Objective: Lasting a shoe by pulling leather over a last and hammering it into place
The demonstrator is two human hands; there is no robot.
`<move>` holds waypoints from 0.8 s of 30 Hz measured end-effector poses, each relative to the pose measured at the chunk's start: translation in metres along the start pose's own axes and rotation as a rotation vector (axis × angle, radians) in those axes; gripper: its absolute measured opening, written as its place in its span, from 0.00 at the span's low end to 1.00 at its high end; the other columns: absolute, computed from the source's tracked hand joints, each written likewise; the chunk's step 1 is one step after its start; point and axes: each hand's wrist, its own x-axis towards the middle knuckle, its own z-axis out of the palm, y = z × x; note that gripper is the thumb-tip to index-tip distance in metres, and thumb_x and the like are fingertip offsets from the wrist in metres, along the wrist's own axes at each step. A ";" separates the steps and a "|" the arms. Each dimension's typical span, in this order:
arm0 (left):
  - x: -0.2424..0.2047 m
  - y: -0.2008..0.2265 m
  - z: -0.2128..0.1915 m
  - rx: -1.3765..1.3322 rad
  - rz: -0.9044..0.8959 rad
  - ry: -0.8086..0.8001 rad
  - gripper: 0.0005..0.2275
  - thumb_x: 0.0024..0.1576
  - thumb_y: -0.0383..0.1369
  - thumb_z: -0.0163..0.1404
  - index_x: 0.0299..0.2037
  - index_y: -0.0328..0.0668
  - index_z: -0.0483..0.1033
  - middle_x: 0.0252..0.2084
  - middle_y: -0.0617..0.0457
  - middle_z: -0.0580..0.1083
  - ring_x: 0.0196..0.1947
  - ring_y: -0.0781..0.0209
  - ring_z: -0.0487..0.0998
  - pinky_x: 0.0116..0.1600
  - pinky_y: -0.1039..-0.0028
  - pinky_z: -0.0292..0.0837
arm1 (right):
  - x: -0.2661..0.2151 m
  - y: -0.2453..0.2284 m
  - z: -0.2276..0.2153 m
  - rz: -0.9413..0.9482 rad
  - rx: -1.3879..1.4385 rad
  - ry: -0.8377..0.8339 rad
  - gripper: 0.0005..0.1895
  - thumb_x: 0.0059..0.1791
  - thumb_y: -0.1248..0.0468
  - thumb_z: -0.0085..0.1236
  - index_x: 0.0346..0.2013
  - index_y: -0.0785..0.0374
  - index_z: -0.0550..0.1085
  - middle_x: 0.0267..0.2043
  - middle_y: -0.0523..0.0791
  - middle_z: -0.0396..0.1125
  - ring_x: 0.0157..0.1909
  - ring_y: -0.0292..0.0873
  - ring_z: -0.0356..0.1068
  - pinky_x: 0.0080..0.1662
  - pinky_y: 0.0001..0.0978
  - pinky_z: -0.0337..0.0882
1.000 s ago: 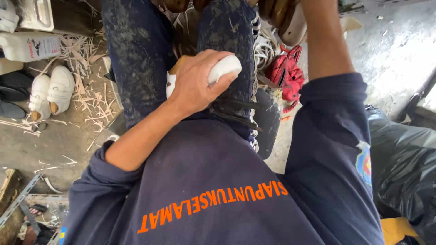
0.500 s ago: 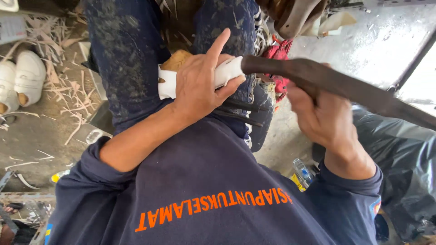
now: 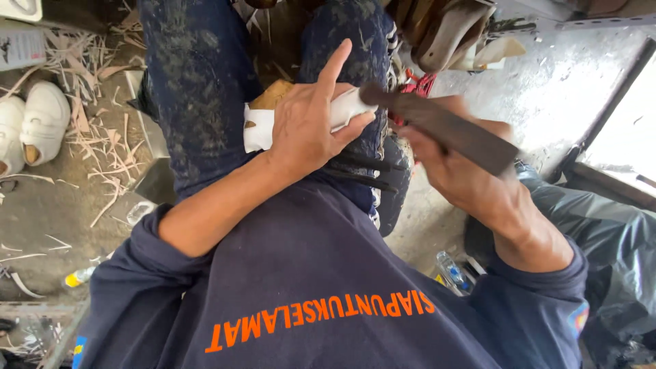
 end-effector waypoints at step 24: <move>0.009 0.000 -0.008 -0.096 -0.050 -0.102 0.35 0.68 0.52 0.53 0.77 0.49 0.45 0.46 0.69 0.83 0.35 0.55 0.81 0.44 0.62 0.74 | -0.004 0.013 0.019 0.294 0.540 0.236 0.23 0.63 0.63 0.41 0.23 0.59 0.65 0.16 0.39 0.57 0.16 0.35 0.56 0.23 0.30 0.57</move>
